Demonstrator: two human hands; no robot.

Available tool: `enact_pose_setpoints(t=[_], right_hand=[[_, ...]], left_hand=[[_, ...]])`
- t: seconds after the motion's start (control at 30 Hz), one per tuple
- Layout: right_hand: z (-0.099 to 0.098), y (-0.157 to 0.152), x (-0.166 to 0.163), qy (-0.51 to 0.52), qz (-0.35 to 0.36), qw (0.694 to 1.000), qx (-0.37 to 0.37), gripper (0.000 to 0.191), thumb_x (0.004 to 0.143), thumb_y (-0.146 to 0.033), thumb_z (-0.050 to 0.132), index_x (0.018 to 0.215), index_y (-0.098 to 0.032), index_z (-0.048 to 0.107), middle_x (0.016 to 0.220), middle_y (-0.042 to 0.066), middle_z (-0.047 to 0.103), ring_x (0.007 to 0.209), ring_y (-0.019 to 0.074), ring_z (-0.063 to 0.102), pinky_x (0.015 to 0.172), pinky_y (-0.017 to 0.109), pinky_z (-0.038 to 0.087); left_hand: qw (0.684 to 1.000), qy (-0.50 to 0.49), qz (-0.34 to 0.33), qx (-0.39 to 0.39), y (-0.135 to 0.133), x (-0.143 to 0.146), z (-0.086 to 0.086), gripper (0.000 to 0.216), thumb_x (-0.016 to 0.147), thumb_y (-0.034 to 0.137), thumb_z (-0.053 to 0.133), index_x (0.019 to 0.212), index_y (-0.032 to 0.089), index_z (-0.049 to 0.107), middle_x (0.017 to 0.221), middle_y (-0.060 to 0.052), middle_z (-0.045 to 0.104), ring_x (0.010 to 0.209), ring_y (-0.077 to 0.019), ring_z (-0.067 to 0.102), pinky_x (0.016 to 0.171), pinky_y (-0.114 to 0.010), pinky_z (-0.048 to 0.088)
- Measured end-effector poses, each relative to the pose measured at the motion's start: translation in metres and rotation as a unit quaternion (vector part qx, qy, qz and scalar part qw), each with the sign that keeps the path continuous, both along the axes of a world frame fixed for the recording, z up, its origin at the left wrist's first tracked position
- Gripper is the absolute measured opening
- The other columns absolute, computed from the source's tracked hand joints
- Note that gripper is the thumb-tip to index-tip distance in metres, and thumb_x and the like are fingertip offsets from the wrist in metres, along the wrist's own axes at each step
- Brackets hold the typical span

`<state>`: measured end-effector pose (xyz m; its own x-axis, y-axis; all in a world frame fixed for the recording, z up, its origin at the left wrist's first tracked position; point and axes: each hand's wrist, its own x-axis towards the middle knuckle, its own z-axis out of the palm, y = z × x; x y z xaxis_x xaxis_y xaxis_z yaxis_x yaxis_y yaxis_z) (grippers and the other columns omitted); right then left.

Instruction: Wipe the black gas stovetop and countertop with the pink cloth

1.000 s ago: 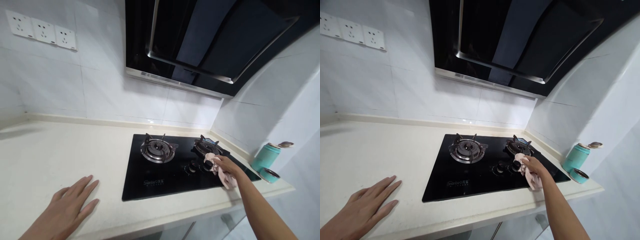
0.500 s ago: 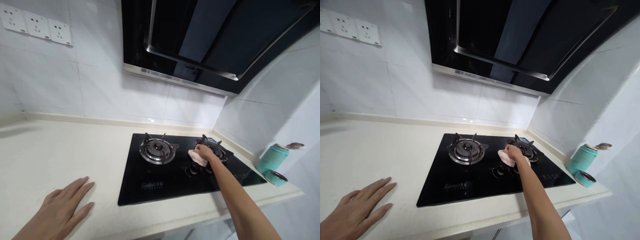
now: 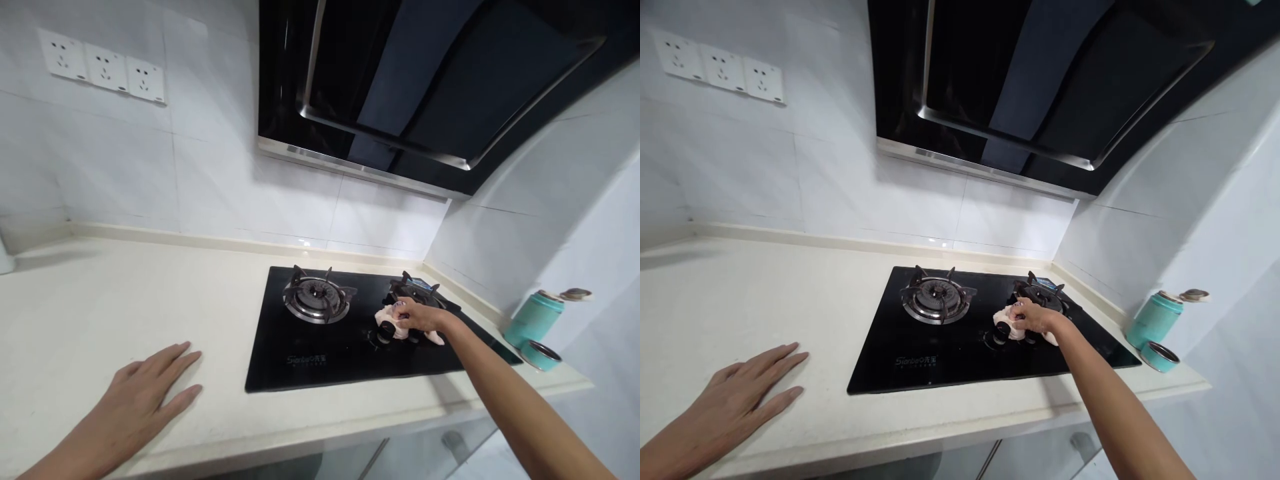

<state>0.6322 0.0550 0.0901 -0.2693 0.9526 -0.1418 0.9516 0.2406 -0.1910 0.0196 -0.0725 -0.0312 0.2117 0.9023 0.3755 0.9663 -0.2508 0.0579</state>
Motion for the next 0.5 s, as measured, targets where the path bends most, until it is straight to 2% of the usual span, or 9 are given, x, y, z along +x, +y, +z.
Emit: enact_pose_setpoints(t=[0.17, 0.27, 0.37, 0.5], right_hand=[[-0.006, -0.001, 0.005, 0.002, 0.039, 0.999, 0.002, 0.022, 0.073, -0.022, 0.071, 0.095, -0.023, 0.072, 0.118, 0.005, 0.063, 0.116, 0.0238, 0.06, 0.099, 0.032, 0.048], [-0.016, 0.005, -0.001, -0.04, -0.012, 0.998, 0.039, 0.025, 0.081, -0.026, 0.069, 0.106, -0.025, 0.072, 0.11, 0.005, 0.063, 0.103, 0.0216, 0.063, 0.091, 0.03, 0.049], [-0.023, 0.019, -0.011, -0.082, -0.08, 0.991, 0.071, 0.034, 0.092, -0.037, 0.061, 0.124, -0.028, 0.067, 0.113, 0.009, 0.063, 0.094, 0.0225, 0.067, 0.087, 0.034, 0.048], [-0.03, 0.054, -0.03, -0.106, -0.13, 0.981, 0.099, 0.04, 0.101, -0.048, 0.047, 0.128, -0.024, 0.065, 0.116, 0.016, 0.065, 0.099, 0.0286, 0.069, 0.088, 0.04, 0.047]], left_hand=[[1.0, 0.006, -0.009, 0.014, -0.003, 0.001, 0.0, 0.061, 0.093, 0.064, 0.047, 0.143, 0.033, 0.063, 0.153, -0.005, 0.059, 0.139, -0.0359, 0.056, 0.108, -0.052, 0.048], [0.999, 0.013, -0.016, 0.042, -0.001, -0.004, -0.013, 0.059, 0.092, 0.063, 0.051, 0.144, 0.039, 0.06, 0.153, 0.0, 0.059, 0.138, -0.0353, 0.056, 0.108, -0.052, 0.049], [0.998, 0.016, -0.015, 0.061, 0.001, -0.01, -0.028, 0.057, 0.095, 0.056, 0.049, 0.15, 0.043, 0.051, 0.157, 0.002, 0.054, 0.139, -0.0351, 0.055, 0.108, -0.057, 0.049], [0.998, 0.014, -0.002, 0.063, 0.002, -0.016, -0.041, 0.063, 0.093, 0.057, 0.051, 0.155, 0.049, 0.041, 0.161, 0.003, 0.049, 0.138, -0.0371, 0.056, 0.107, -0.062, 0.048]])
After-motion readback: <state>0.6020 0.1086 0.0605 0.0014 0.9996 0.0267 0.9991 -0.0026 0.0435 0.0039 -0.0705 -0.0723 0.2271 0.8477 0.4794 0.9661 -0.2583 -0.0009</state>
